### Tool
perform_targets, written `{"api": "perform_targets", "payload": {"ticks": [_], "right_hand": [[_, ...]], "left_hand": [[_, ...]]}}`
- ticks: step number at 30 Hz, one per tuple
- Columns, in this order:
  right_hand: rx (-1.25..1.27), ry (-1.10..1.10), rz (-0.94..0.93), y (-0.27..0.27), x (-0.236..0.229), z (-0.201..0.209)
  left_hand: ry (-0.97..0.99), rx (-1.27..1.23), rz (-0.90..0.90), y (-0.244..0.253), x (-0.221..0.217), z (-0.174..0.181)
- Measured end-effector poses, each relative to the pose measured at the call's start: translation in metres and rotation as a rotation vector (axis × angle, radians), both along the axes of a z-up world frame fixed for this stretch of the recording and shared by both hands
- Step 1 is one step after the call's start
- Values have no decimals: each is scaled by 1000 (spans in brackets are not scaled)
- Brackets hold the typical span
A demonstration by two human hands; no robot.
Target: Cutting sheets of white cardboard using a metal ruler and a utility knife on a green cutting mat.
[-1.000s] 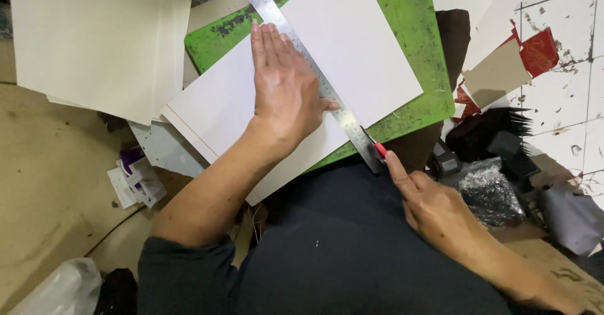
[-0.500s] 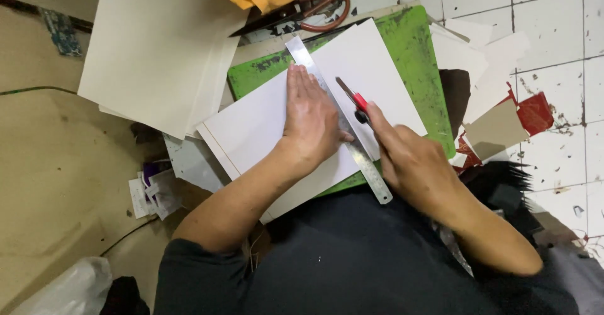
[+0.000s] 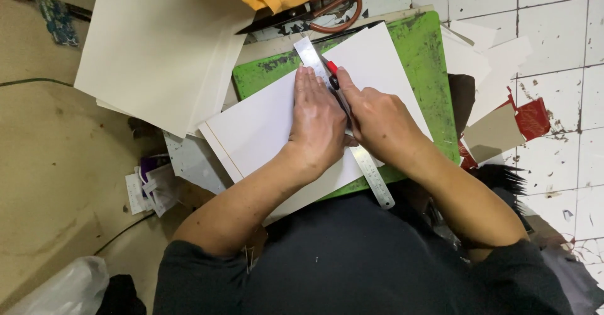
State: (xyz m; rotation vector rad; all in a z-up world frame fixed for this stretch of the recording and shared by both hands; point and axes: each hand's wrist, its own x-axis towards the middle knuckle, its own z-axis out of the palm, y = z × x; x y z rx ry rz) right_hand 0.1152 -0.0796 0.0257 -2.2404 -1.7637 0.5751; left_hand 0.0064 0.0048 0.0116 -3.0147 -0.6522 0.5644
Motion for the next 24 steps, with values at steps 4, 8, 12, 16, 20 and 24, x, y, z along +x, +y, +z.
{"api": "perform_targets", "payload": {"ticks": [4,8,12,16,20,24], "right_hand": [[-31,-5,19,-6,-3,13],[-140,79,-25,-32,-14,32],[-206,108,-9,-104,-27,7],[-292,132,-59,-144,-43,11],[-306,107,-57,-176,-53,16],[-253,116,-19,-212,-59,11]], "left_hand": [[-21,-13,-2,-2,-2,-2],[-74,25,-12,-1,-4,-2],[108,283,-64,-4,-3,-11],[141,300,-92,-4,-5,-13],[107,331,-95,-3,-8,-17],[81,310,-77,-3,-9,-16]]}}
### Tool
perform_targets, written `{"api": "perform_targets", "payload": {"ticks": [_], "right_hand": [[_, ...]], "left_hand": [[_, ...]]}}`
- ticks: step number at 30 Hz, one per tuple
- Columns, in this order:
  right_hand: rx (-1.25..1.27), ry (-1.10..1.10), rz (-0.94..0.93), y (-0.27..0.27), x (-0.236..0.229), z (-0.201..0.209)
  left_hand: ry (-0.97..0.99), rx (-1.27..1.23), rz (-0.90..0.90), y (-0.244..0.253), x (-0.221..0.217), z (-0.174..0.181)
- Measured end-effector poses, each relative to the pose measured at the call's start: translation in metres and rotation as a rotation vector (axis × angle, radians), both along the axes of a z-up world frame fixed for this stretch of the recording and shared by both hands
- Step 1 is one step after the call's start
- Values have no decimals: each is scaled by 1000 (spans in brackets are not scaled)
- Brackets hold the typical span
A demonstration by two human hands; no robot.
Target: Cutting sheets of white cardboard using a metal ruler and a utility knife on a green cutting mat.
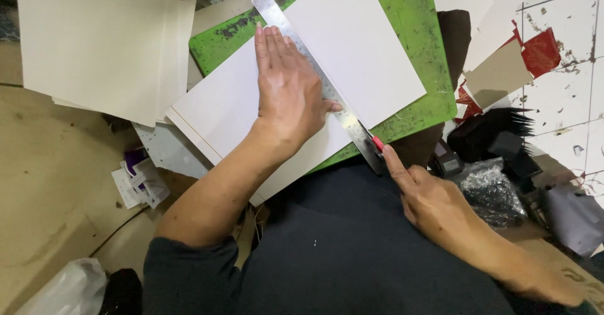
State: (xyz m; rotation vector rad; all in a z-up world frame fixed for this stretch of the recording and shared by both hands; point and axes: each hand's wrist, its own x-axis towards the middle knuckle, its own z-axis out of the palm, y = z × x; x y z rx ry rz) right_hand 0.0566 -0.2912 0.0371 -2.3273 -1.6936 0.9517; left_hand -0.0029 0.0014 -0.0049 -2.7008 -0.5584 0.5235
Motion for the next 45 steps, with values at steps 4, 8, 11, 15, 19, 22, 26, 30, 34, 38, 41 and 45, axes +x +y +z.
{"api": "perform_targets", "payload": {"ticks": [4,8,11,15,19,22,26,30,34,38,41,45], "right_hand": [[-21,-46,29,-22,-4,4],[-164,-28,45,-12,10,22],[-76,-10,-50,23,24,51],[190,-102,-68,96,36,50],[426,-174,-98,167,45,6],[425,-176,-49,198,53,-16],[351,-104,-22,211,57,-15],[269,-104,43,210,55,-3],[262,-116,30,190,49,1],[60,-69,17,137,37,14],[-71,-81,29,97,26,18],[-103,-131,44,74,26,22]], "left_hand": [[8,-22,7,0,1,1],[47,-15,-9,0,4,8],[96,-43,7,3,9,6],[134,-81,45,1,12,19],[-8,-273,72,3,10,31],[-36,-267,85,1,10,25],[-71,-288,70,4,9,21],[-101,-316,57,4,8,18],[-133,-294,40,2,6,9],[-153,-295,65,3,6,18],[-132,-308,53,4,6,25],[-155,-316,35,6,4,25]]}}
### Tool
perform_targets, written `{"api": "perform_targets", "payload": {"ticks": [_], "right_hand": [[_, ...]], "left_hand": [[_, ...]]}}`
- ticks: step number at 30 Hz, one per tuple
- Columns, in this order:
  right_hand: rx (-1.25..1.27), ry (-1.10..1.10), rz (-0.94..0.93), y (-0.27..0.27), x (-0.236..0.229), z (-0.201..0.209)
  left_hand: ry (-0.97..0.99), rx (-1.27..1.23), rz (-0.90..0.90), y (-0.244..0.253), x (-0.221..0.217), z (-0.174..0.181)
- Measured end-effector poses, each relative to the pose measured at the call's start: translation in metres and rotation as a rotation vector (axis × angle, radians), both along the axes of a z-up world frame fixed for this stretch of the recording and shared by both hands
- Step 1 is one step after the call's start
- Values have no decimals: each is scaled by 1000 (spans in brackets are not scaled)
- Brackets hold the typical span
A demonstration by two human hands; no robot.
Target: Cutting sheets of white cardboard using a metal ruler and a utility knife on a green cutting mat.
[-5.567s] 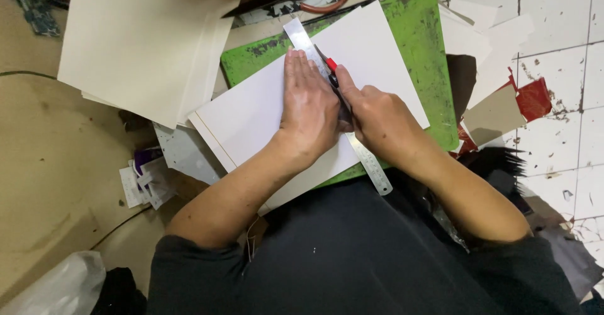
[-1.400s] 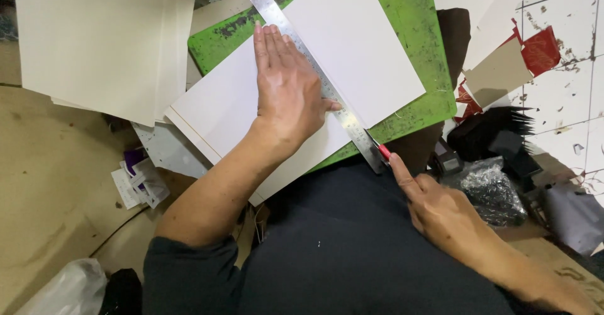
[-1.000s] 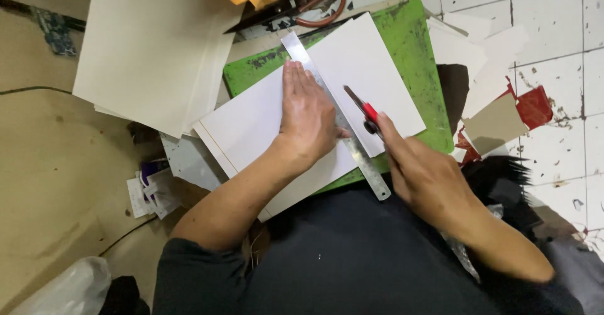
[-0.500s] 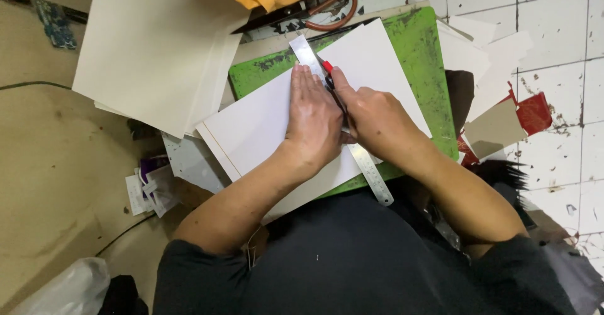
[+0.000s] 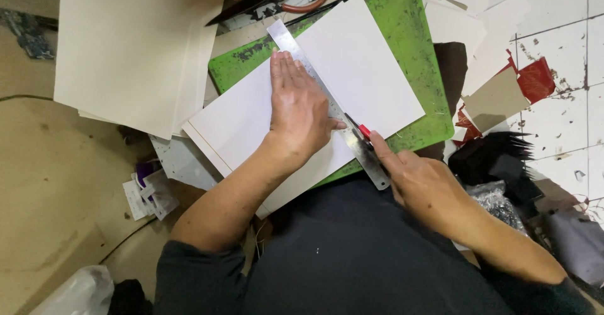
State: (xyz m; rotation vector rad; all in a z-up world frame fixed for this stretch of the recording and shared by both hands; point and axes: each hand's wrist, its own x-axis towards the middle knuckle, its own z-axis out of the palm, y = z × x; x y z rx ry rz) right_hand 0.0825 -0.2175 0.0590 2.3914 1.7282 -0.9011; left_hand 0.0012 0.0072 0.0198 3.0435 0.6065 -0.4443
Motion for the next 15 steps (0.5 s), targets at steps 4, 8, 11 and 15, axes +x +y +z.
{"api": "perform_targets", "payload": {"ticks": [4,8,11,15], "right_hand": [[147,49,-126,28,7,31],[413,23,-150,77,17,4],[470,26,-111,109,21,-22],[445,54,-66,136,27,-30]], "left_hand": [[60,7,4,0,1,11],[57,34,12,-3,2,7],[57,41,23,-3,1,3],[61,26,19,-4,1,8]]}}
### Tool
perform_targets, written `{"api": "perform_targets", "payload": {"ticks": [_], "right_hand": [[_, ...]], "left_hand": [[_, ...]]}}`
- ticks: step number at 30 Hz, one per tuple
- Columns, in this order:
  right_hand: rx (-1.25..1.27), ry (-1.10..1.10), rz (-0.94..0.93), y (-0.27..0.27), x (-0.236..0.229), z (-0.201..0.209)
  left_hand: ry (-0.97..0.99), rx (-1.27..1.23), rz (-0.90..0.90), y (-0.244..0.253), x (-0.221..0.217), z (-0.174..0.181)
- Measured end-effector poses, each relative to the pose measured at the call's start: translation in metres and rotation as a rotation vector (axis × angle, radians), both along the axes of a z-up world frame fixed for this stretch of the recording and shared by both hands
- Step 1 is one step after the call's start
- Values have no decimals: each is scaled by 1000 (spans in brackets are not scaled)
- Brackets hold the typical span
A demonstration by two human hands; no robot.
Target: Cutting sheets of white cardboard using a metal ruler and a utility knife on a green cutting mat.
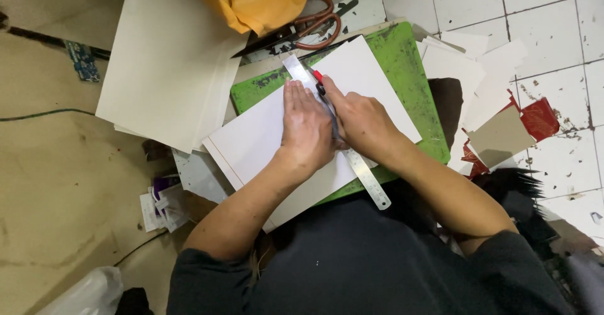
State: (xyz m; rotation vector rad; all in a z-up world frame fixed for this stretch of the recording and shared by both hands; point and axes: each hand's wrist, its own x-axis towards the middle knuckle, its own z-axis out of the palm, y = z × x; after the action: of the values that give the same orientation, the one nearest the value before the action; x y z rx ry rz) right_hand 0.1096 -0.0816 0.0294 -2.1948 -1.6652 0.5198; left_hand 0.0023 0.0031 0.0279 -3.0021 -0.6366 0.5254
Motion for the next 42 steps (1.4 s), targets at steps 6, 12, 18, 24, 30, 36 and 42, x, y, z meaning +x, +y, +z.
{"api": "perform_targets", "payload": {"ticks": [6,12,18,24,30,36,42], "right_hand": [[-92,9,71,2,1,16],[-214,95,33,-39,-12,31],[-170,179,-293,-55,11,47],[-152,172,-577,-57,63,-8],[-20,337,-539,-55,56,-15],[46,503,-560,-56,69,-11],[31,567,-540,-54,70,-1]], "left_hand": [[8,-28,8,-1,1,-2],[-20,-33,7,2,0,2],[5,-92,11,4,-1,12],[47,-86,23,4,-4,21],[103,-98,57,2,-1,23],[99,-113,63,1,-1,25],[54,-142,84,0,-1,23]]}}
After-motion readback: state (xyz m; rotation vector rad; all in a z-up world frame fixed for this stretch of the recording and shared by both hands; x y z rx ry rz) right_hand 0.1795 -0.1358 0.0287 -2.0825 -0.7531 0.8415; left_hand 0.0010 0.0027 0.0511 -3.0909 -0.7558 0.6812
